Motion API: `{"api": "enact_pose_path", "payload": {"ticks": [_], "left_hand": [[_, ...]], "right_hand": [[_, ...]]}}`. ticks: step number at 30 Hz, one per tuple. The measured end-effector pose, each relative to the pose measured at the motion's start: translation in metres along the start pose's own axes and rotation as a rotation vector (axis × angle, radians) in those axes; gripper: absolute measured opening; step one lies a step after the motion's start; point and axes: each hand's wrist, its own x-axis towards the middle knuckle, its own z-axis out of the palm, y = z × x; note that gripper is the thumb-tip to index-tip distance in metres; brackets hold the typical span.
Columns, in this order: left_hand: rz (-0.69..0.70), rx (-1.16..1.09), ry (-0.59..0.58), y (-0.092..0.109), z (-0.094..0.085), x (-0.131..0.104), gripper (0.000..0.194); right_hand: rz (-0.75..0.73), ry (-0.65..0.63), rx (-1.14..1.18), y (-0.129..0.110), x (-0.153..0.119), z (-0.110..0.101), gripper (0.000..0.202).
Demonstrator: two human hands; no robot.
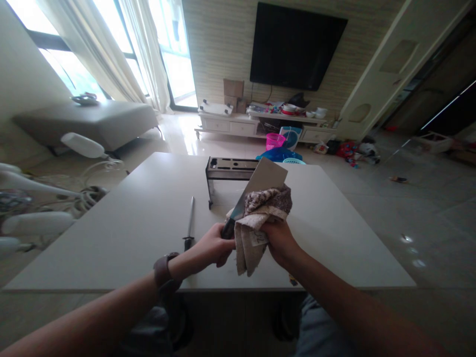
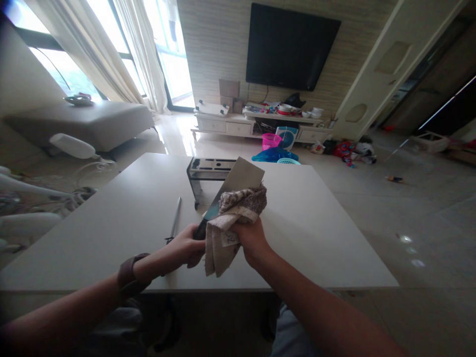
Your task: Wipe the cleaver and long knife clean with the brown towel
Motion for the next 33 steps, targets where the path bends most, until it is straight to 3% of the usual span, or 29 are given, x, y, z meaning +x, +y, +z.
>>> {"api": "enact_pose_path", "payload": {"ticks": [33], "left_hand": [[-0.040, -0.041, -0.001, 0.0006, -0.0022, 0.0003, 0.037]], "right_hand": [[0.053, -0.029, -0.009, 0.0027, 0.0042, -0.0026, 0.043]]}}
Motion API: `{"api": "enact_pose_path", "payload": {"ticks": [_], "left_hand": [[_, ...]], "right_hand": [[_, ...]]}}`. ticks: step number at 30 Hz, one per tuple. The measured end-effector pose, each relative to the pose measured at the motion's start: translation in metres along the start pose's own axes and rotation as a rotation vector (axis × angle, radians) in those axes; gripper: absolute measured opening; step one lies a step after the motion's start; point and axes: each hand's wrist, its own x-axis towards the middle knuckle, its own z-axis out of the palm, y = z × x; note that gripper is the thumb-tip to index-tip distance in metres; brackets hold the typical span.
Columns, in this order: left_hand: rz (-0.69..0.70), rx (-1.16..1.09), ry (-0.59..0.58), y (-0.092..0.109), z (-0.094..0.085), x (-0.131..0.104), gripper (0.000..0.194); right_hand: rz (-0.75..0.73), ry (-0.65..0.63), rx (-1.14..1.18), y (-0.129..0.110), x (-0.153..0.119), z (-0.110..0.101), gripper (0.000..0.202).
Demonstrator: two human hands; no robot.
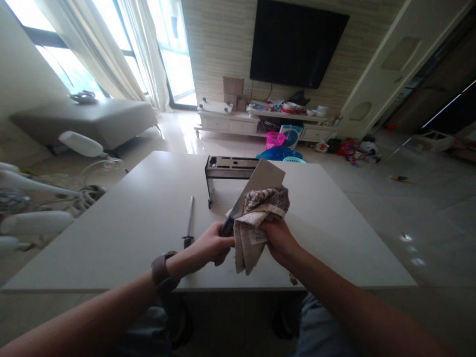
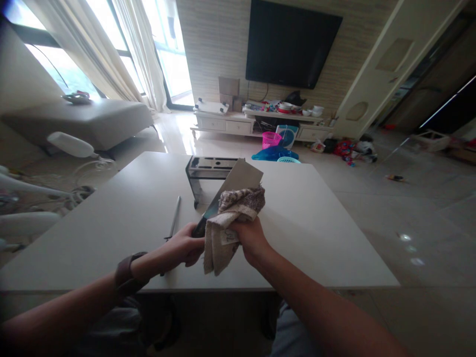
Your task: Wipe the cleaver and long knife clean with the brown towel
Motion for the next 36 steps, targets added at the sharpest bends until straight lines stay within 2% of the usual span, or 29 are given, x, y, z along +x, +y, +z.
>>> {"api": "enact_pose_path", "payload": {"ticks": [36], "left_hand": [[-0.007, 0.004, 0.014, 0.0032, 0.0009, -0.0021, 0.040]], "right_hand": [[0.030, -0.005, -0.023, -0.0001, 0.0010, -0.0017, 0.045]]}}
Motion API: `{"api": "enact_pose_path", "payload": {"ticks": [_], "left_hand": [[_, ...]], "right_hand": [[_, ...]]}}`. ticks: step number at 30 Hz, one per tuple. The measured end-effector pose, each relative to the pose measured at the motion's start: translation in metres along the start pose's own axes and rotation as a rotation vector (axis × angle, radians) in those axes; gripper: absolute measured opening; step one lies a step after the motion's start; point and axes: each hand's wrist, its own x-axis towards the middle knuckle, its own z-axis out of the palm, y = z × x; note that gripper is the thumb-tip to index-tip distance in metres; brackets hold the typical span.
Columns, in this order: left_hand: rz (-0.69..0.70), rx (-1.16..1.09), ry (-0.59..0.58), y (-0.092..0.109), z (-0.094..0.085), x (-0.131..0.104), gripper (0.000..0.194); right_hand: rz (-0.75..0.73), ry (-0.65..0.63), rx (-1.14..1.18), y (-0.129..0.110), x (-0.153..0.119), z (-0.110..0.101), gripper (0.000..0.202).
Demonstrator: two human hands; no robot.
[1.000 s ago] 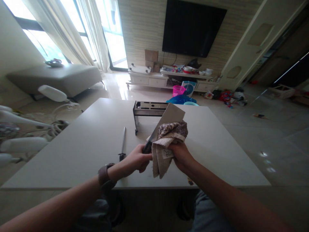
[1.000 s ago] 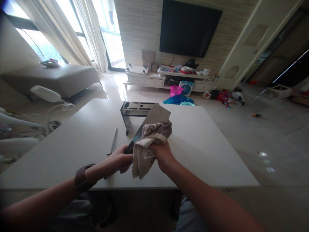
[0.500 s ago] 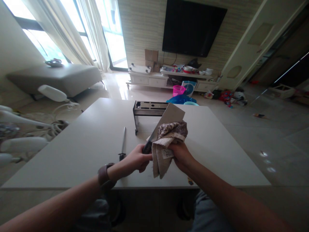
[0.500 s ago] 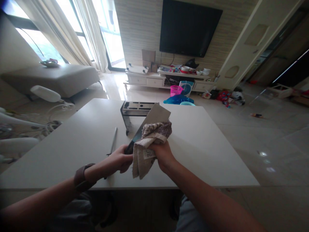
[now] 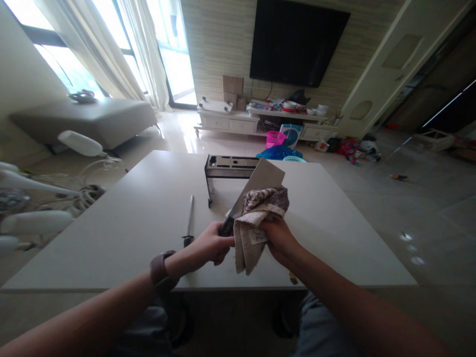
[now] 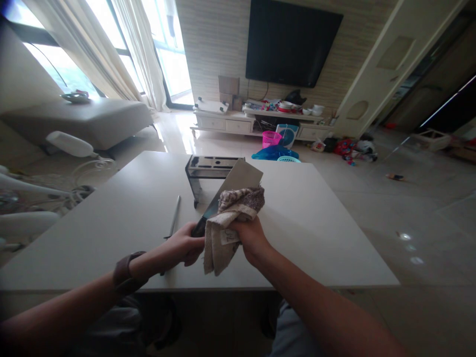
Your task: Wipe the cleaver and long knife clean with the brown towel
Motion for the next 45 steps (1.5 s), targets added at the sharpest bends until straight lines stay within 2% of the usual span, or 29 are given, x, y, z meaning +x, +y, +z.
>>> {"api": "enact_pose_path", "payload": {"ticks": [15, 25, 34, 38, 45], "left_hand": [[-0.014, -0.008, 0.001, 0.003, 0.001, -0.001, 0.039], [-0.002, -0.009, -0.032, 0.000, -0.001, -0.001, 0.034], [-0.099, 0.135, -0.138, 0.007, -0.016, -0.007, 0.036], [-0.111, 0.158, -0.120, 0.005, -0.017, -0.007, 0.038], [-0.123, 0.197, -0.074, 0.001, -0.019, -0.003, 0.038]], "right_hand": [[-0.015, -0.010, 0.005, 0.001, 0.000, -0.002, 0.042], [-0.039, 0.030, 0.020, -0.006, 0.000, -0.001, 0.037], [-0.216, 0.199, 0.126, -0.041, 0.032, -0.033, 0.037], [-0.278, 0.223, 0.151, -0.047, 0.042, -0.043, 0.035], [-0.141, 0.156, 0.131, -0.028, 0.039, -0.035, 0.041]]}}
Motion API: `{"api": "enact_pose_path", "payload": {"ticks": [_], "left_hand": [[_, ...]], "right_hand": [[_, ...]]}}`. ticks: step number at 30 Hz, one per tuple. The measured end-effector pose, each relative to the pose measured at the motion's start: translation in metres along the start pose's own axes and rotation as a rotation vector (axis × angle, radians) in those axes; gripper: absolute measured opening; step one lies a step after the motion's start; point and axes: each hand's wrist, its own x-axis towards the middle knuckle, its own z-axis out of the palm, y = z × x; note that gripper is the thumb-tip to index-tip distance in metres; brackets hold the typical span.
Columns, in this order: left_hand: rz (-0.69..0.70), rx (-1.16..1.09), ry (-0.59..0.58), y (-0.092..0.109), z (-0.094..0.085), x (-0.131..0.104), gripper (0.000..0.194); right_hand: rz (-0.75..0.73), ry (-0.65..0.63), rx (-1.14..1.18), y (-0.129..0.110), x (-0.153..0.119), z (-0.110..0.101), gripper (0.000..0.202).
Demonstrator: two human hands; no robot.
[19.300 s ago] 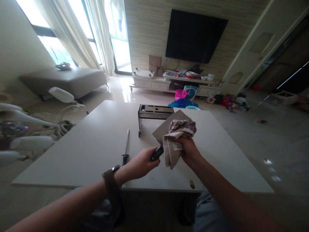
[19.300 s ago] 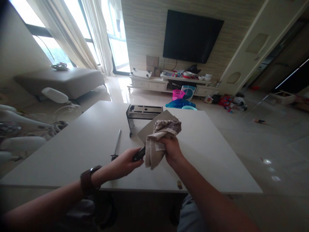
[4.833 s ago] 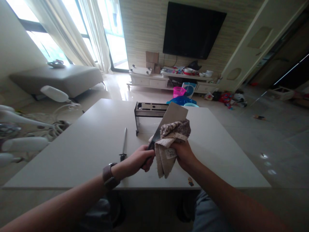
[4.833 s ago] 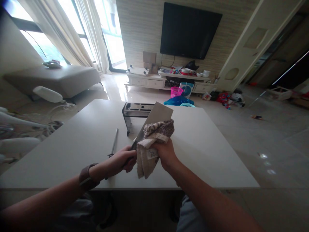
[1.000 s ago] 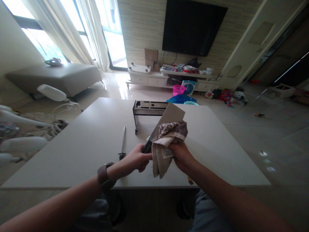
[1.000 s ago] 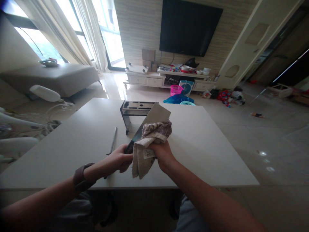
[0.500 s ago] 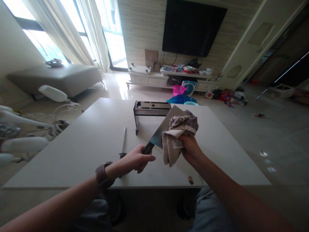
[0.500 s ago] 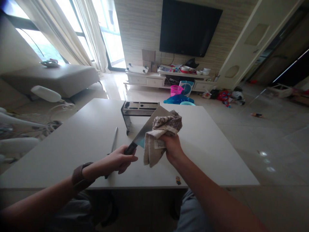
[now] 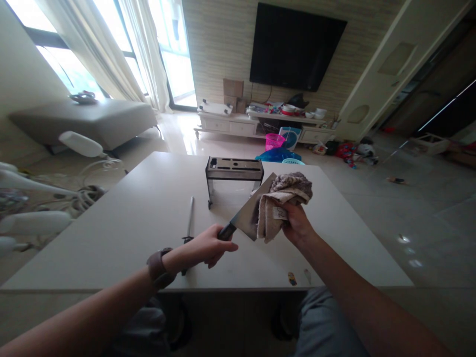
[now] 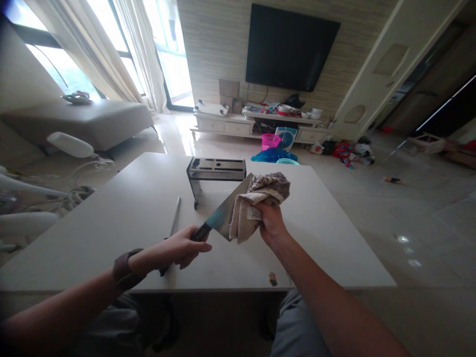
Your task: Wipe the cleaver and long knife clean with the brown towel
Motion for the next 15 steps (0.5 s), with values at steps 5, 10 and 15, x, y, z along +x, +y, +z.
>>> {"api": "enact_pose_path", "payload": {"ticks": [5, 10, 15], "left_hand": [[0.034, -0.018, 0.011, 0.000, 0.002, 0.002, 0.035], [0.051, -0.049, 0.033, 0.002, 0.004, 0.002, 0.035], [0.054, -0.021, 0.026, 0.005, 0.003, 0.001, 0.034]], "right_hand": [[0.035, -0.024, -0.012, 0.007, -0.009, 0.008, 0.041], [0.074, -0.061, -0.036, 0.014, -0.015, 0.013, 0.041], [0.075, -0.075, -0.058, 0.016, -0.017, 0.013, 0.040]]}}
